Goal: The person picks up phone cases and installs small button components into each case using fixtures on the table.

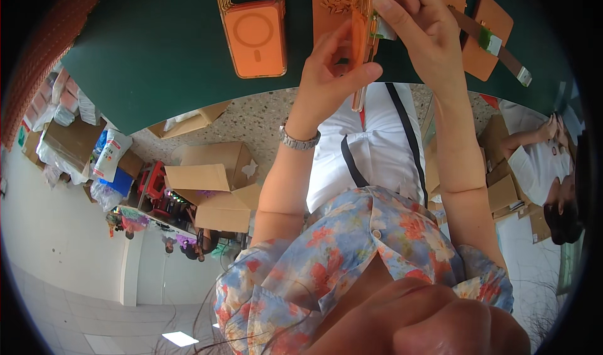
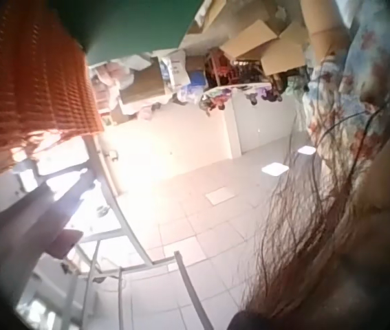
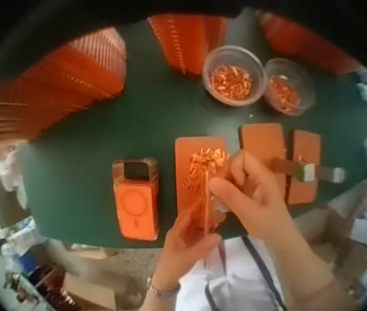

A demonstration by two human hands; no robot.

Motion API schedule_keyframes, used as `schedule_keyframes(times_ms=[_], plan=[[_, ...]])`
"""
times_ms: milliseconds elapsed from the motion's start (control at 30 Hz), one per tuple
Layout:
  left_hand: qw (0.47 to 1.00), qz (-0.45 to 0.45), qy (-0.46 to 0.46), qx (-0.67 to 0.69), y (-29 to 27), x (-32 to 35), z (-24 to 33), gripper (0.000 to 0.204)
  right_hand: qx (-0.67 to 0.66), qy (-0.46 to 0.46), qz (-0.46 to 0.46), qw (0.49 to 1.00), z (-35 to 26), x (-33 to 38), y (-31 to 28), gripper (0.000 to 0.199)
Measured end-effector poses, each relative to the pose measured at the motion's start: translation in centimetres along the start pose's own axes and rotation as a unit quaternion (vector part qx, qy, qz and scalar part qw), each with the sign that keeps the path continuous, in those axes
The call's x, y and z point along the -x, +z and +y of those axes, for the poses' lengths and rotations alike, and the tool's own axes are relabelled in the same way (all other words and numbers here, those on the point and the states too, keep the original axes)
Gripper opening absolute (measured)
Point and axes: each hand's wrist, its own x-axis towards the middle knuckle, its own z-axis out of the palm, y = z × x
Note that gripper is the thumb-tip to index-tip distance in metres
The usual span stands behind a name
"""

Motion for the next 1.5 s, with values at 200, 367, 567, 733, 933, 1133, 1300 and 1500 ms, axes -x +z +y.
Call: schedule_keyframes(times_ms=[200,367,567,733,933,1133,1300,1500], plan=[[1.0,0.014,0.009,0.001,0.4,-0.2,-0.8,0.077,0.087,-0.035,-0.067,0.993,2.6,-0.6,-2.9,0.008],[0.999,0.003,0.02,0.041,0.1,-0.8,-2.2,0.071,0.077,-0.037,0.026,0.996,2.2,-3.3,-2.3,0.01],[0.986,0.033,0.104,0.125,-0.8,-0.3,-2.2,0.059,0.511,-0.219,0.061,0.829,2.7,-6.8,-1.9,0.021],[0.986,0.047,0.091,0.133,-1.5,0.0,-2.3,0.061,0.529,-0.167,0.045,0.831,3.4,-8.1,-1.5,0.02],[0.988,0.042,0.083,0.127,-1.4,-0.4,-2.3,0.066,0.497,-0.205,0.029,0.843,3.0,-9.2,-1.8,0.012],[0.993,0.054,0.099,0.033,-1.3,0.6,-1.8,0.059,0.259,-0.08,-0.046,0.961,-4.0,-1.5,0.2,0.01],[0.993,0.042,0.109,0.008,-0.7,0.4,-2.3,0.058,0.404,-0.194,-0.081,0.89,-3.8,-0.4,0.1,0.006],[0.996,0.015,0.085,0.034,-0.4,0.1,-2.6,0.076,0.387,-0.15,-0.07,0.907,-3.4,0.0,0.0,0.006]])
